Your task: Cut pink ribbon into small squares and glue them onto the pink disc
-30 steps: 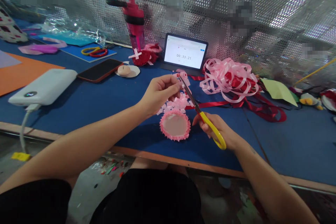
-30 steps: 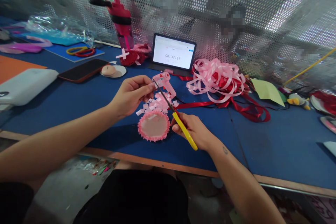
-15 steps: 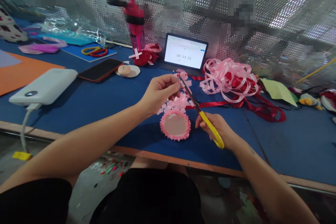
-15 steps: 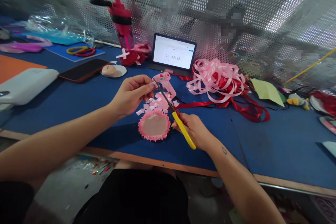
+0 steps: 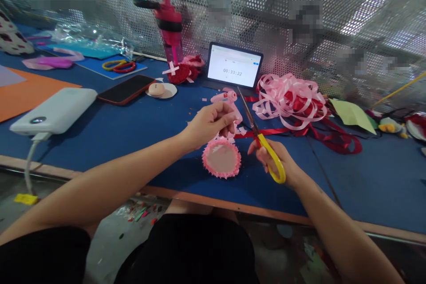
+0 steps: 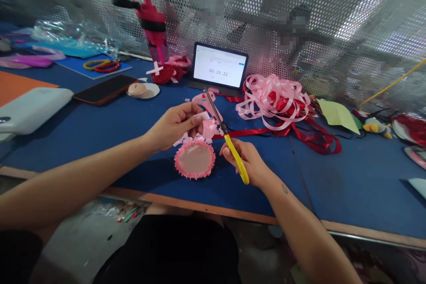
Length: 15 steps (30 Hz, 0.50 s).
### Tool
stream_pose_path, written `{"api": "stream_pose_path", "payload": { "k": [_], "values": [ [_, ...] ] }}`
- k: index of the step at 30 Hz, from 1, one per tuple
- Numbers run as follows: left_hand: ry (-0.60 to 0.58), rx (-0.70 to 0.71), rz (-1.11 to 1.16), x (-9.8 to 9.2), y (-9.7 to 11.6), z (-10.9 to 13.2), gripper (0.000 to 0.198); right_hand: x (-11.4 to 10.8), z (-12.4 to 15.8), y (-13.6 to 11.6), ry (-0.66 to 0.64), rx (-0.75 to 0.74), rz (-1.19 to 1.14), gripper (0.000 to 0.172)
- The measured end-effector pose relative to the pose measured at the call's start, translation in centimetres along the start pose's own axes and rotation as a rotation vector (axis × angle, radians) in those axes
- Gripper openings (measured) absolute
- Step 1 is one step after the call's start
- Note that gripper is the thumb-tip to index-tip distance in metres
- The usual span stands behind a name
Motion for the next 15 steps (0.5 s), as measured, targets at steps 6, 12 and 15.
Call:
{"api": "stream_pose_path", "payload": {
  "k": [6, 12, 15],
  "values": [
    [0.109, -0.013, -0.038, -1.0, 0.1, 0.0, 0.021, 0.0, 0.0, -0.5, -0.009, 0.019, 0.043, 0.060],
    [0.153, 0.025, 0.039, -1.3, -0.3, -0.5, 0.019, -0.1, 0.1, -0.5, -0.048, 0.045, 0.081, 0.055],
    [0.172, 0.020, 0.065, -1.5, -0.2, -0.5, 0.018, -0.2, 0.2, -0.6, -0.065, 0.039, 0.140, 0.052]
  ]
}}
Point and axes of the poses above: each hand's wrist, its own z-axis away from the middle knuckle, its own x-axis out of the palm, y = z × x, the point moved 5 cm from there along -z, towards the middle knuckle, and after that the axes turned 3 degrees about -z, right-handed, at the moved point
